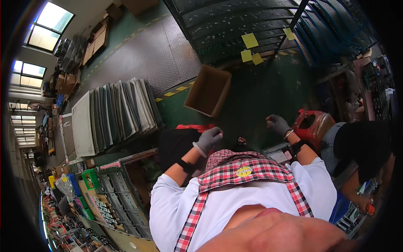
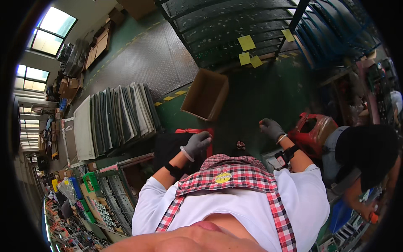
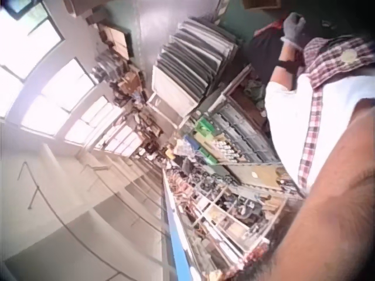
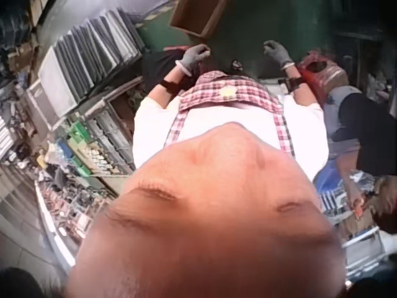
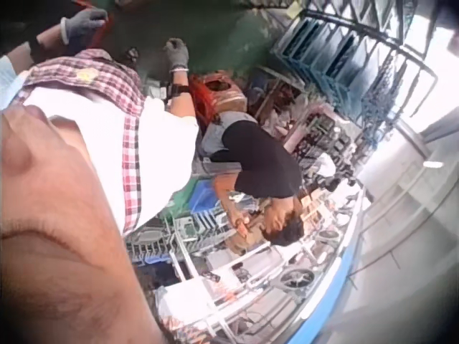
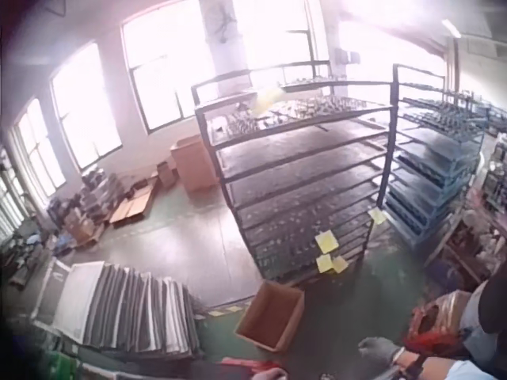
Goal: Inspecting, arranging, and assembling PCB boards into metal component housings on a factory assembly line.
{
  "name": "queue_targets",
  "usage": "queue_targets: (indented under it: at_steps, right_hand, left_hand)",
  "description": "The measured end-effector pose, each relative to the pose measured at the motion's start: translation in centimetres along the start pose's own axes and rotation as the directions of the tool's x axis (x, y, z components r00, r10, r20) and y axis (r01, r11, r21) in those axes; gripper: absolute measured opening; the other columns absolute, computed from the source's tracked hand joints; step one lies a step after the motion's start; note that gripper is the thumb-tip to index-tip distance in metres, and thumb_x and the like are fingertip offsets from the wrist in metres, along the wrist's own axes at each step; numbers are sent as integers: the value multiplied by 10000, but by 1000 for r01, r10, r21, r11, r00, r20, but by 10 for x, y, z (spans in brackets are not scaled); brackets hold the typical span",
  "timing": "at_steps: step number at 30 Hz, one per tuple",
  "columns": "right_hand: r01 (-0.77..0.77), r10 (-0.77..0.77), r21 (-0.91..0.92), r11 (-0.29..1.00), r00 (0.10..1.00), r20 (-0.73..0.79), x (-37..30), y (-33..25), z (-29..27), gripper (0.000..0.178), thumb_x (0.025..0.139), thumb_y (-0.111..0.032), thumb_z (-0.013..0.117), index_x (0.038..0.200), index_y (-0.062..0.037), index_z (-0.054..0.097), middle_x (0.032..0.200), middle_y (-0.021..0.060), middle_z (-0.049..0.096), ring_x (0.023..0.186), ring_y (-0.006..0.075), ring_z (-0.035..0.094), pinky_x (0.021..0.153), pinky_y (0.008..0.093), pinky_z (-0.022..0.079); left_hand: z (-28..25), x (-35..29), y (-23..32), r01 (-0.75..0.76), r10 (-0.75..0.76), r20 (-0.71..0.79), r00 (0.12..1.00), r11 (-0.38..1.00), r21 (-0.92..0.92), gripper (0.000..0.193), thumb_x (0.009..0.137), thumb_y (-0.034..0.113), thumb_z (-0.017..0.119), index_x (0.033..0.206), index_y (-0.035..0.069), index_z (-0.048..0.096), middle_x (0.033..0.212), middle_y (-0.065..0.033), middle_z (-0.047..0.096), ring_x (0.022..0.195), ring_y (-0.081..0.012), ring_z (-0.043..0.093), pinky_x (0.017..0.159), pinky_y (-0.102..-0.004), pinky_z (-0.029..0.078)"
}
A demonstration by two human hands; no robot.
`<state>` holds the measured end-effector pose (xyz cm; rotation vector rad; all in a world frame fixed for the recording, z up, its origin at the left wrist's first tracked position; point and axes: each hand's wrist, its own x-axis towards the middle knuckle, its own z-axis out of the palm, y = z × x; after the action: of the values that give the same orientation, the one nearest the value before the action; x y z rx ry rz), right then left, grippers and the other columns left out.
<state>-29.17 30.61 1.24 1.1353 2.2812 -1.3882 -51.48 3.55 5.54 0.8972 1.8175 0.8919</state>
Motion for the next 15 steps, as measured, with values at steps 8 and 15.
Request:
queue_targets:
  at_steps: [8,15]
  right_hand:
    - [17,-18,-37,999,1000,-26,86,7,-45,290,747,-220,573,992,-66,569,811,110,616,772,220,604,701,308,467]
    - [-190,213,146,971,964,-160,228,22,-87,364,742,-229,566,1039,-19,559,930,154,611,839,227,602,733,320,465]
  left_hand:
    - [-57,228,-107,1,-5,68,998,998,59,296,775,182,573,1027,34,524,921,-84,610,773,-177,604,699,-304,514]
    - [-126,412,-139,-207,316,0,949,620,757,322,752,387,521,820,96,642,925,-138,611,865,-292,583,724,-400,464]
